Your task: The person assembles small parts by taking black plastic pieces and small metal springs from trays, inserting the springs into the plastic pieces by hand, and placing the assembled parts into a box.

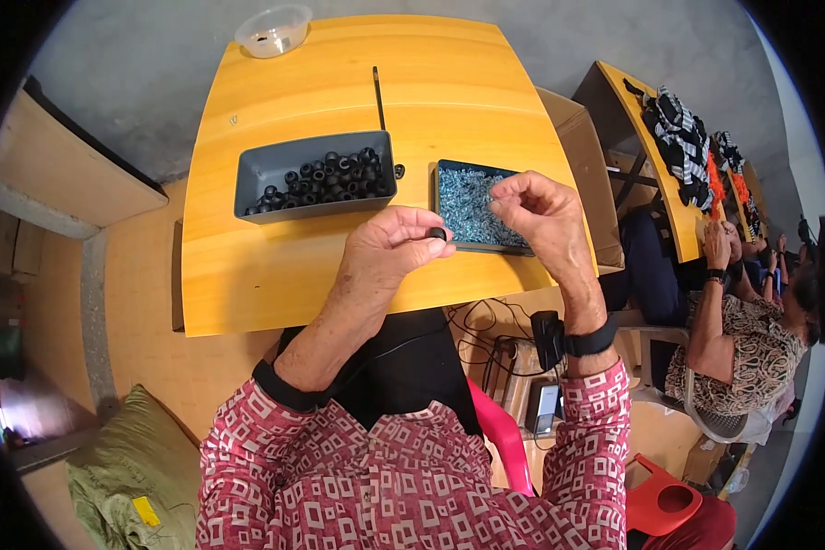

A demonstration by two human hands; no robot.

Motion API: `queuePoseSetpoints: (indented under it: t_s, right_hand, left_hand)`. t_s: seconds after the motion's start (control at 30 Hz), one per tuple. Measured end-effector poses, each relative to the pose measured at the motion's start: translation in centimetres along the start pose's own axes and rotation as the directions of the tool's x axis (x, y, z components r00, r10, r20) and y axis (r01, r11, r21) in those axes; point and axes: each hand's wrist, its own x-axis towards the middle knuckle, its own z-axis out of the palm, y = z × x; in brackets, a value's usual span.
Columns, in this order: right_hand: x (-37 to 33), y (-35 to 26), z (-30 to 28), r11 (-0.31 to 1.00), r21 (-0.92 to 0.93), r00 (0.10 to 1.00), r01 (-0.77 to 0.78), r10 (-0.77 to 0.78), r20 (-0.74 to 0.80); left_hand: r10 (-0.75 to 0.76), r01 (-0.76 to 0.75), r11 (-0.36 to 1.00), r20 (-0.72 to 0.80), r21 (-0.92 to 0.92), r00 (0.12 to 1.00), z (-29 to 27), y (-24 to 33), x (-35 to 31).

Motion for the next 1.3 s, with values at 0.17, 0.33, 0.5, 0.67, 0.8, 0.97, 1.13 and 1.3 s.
queuePoseSetpoints:
  t_s: [0.17,0.33,0.5,0.67,0.8,0.97,1.13,1.3]
  right_hand:
    - [-2.5,-1.7,0.3,0.988,0.155,0.999,0.01,-0.018,0.05]
    - [-3.9,-2.6,0.8,0.982,0.121,0.985,0.146,-0.156,0.074]
    - [-4.2,-2.2,1.4,0.979,0.069,0.981,0.191,-0.193,0.021]
    - [-4.6,-2.7,1.8,0.964,-0.04,0.964,0.263,-0.261,0.039]
    - [-4.8,-3.1,2.3,0.908,-0.162,0.922,0.386,-0.374,0.096]
    - [-4.8,-2.7,2.5,0.904,-0.154,0.916,0.399,-0.389,0.094]
    - [-5.1,-2.5,2.8,0.932,-0.091,0.936,0.35,-0.345,0.069]
    - [-5.3,-2.5,3.0,0.961,0.027,0.961,0.275,-0.275,0.004]
  left_hand:
    - [0.009,-0.007,0.999,0.061,-0.037,0.998,0.4,-0.3,-0.6]
    - [0.001,0.009,0.994,0.09,-0.111,0.996,1.3,0.2,-1.6]
    - [-0.01,0.028,0.991,0.131,-0.134,0.991,2.1,0.2,-1.8]
    - [0.003,0.008,0.994,0.099,-0.108,0.995,2.5,0.4,-1.6]
    - [-0.007,0.015,0.995,0.076,-0.098,0.997,2.2,0.2,-1.6]
    - [-0.013,0.026,0.992,0.101,-0.125,0.995,1.7,0.0,-1.5]
    - [0.0,0.012,0.992,0.097,-0.127,0.995,1.6,0.2,-1.8]
    - [0.004,0.014,0.986,0.11,-0.167,0.994,1.2,0.1,-1.9]
